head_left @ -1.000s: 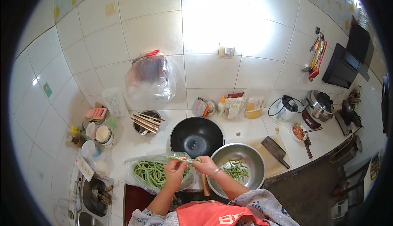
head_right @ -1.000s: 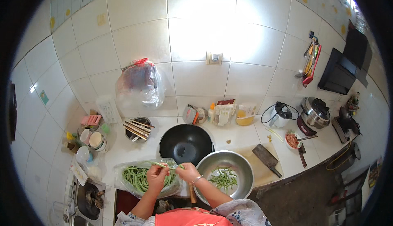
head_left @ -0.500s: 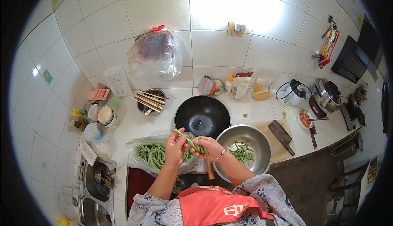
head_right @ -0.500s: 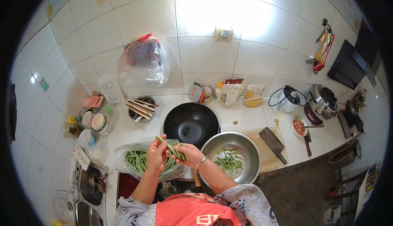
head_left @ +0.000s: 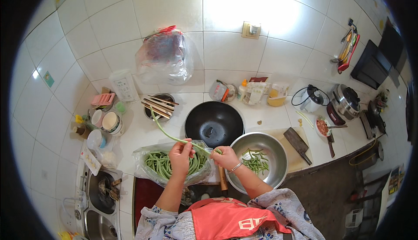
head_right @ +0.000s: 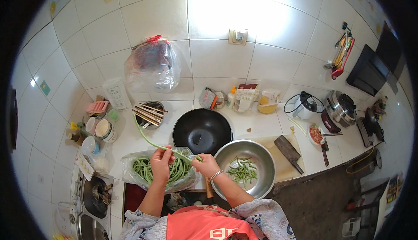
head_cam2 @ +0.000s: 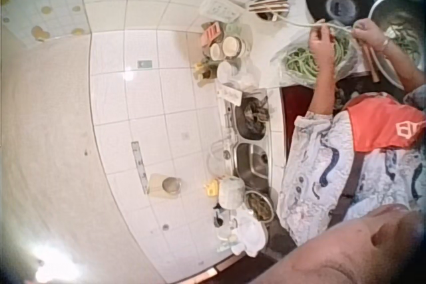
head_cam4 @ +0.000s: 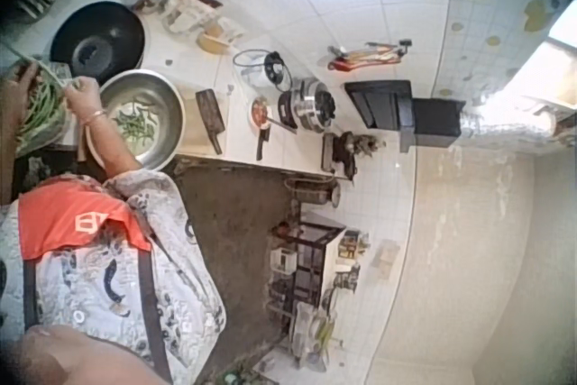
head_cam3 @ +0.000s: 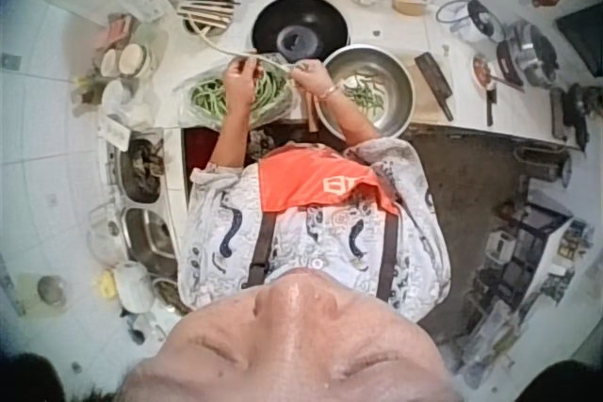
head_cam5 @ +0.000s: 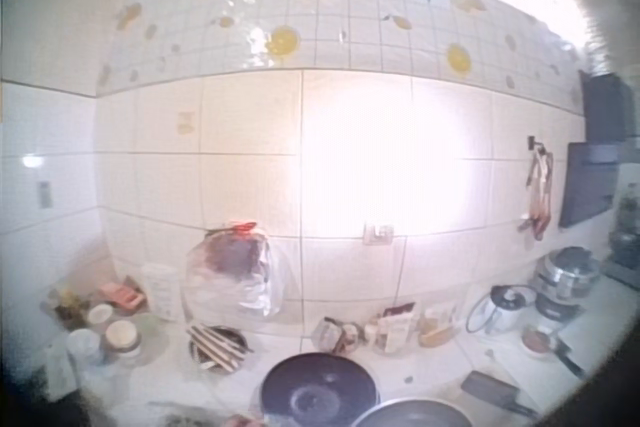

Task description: The person stands at a kitchen counter and snaps green beans into smaller pieces by hand. They take beans from a plastic bag, break them, and place the pieces into a metal bowl.

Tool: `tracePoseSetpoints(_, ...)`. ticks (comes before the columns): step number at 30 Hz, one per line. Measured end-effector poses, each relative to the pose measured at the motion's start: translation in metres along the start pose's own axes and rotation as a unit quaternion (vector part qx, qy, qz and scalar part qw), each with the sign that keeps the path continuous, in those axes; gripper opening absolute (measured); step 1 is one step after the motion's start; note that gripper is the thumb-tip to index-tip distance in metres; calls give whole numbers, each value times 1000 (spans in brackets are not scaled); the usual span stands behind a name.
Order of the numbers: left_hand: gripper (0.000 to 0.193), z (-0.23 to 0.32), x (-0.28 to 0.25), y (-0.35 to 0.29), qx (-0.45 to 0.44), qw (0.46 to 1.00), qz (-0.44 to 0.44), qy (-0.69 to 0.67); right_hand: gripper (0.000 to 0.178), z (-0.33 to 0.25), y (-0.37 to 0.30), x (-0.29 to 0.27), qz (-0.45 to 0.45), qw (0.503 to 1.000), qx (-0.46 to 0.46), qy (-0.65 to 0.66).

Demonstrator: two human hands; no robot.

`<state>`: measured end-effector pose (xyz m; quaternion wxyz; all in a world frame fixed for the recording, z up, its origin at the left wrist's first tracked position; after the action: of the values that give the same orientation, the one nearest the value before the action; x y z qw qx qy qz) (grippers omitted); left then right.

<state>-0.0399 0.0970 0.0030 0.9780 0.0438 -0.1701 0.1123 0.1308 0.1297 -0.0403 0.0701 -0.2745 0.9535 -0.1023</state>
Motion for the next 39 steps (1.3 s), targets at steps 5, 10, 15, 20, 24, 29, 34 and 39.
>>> tracePoseSetpoints(5, 13, 5, 32, -24, 124, 976, -59, 168, 20, -4, 1, -24, 151, 966, -52, -205)
tracePoseSetpoints(10, 13, 13, 47, -40, 187, 955, -81, 216, 22, -12, 2, -37, 197, 953, -50, -226)
tracePoseSetpoints(15, 13, -5, 35, -32, 88, 994, -37, 53, 21, 16, 12, -30, 99, 993, -17, 68)
tracePoseSetpoints(20, 12, 1, 17, -15, 26, 993, 13, -112, 17, 12, 0, 1, -79, 935, 5, 345)
tracePoseSetpoints(24, 10, -10, 13, -13, -25, 980, 20, -195, 15, 5, -5, 8, -137, 882, -17, 451)
tracePoseSetpoints(29, 9, -24, 1, -6, -49, 964, 36, -258, 15, 7, -8, -33, -149, 783, -96, 597)
tracePoseSetpoints(34, 10, -27, 12, -3, -85, 960, 15, -267, 14, 21, -30, -64, -27, 878, -24, 478)
tracePoseSetpoints(39, 11, -39, 30, -4, -132, 951, -25, -280, 18, 35, -41, -66, 26, 937, 38, 345)
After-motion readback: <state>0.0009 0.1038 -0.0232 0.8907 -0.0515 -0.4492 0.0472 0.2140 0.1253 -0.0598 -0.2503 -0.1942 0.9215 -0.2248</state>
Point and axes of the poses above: each hand's wrist, its own y-axis towards the middle knuckle, its own x-axis out of the palm, z = x × y, the point moved 10 cm from there along y, towards the middle knuckle, and after that the axes turned 8 degrees about -z, right-handed, at the moved point
